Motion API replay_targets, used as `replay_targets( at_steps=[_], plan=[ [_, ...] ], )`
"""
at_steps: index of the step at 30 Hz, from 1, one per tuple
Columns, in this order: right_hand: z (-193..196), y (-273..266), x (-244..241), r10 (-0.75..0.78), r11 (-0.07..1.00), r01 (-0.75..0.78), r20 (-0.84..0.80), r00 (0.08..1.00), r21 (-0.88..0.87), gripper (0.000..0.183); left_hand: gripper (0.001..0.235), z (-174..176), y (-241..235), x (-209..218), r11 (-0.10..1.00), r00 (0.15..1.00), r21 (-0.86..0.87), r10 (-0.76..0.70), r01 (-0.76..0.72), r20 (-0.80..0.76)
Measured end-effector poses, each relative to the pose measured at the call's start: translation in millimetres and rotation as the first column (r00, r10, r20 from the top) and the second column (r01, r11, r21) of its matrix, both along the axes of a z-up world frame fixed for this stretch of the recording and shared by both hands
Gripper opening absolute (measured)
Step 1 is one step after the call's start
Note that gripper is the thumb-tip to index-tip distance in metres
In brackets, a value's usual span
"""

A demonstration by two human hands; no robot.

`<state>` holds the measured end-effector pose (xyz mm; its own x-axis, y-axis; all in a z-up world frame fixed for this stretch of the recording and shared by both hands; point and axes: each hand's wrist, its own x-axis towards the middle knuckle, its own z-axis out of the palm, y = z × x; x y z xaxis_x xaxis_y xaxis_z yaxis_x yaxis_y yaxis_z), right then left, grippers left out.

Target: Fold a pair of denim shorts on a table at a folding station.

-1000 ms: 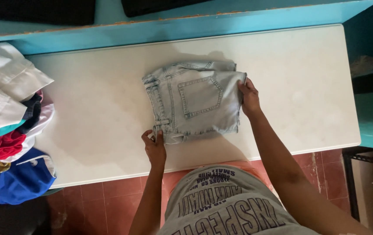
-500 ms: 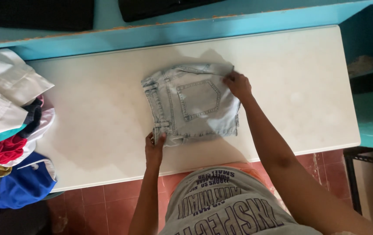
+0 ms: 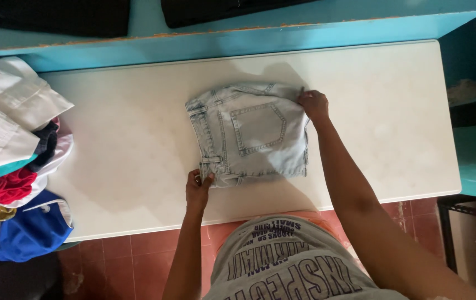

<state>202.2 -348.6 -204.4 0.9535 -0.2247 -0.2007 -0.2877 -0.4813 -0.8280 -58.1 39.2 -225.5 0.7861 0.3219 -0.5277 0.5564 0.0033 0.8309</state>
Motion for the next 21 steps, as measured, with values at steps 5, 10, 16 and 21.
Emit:
replay_targets(
  at_steps=[5, 10, 16, 21],
  plan=[
    [-64, -24, 27, 0.219, 0.859, -0.324, -0.288, 0.932, -0.396, 0.024, 0.045, -7, 0, -1, 1.000, 1.000, 0.027, 0.001, -0.001, 0.023],
    [-126, -58, 52, 0.607, 0.366, -0.479, -0.185, 0.773, -0.798, 0.021, 0.046, -1, 0, 0, 1.000, 1.000, 0.010, 0.004, -0.004, 0.015],
    [-27, -16, 30, -0.079, 0.953, -0.047, -0.397, 0.914, -0.298, 0.027, 0.047, 4, 1, 2, 0.999, 0.999, 0.047, -0.016, 0.018, -0.036],
    [-54, -24, 27, -0.005, 0.999, 0.018, -0.252, 0.968, 0.049, 0.033, 0.047, -10, 3, 1, 1.000, 0.999, 0.001, -0.005, 0.004, 0.041]
  ],
)
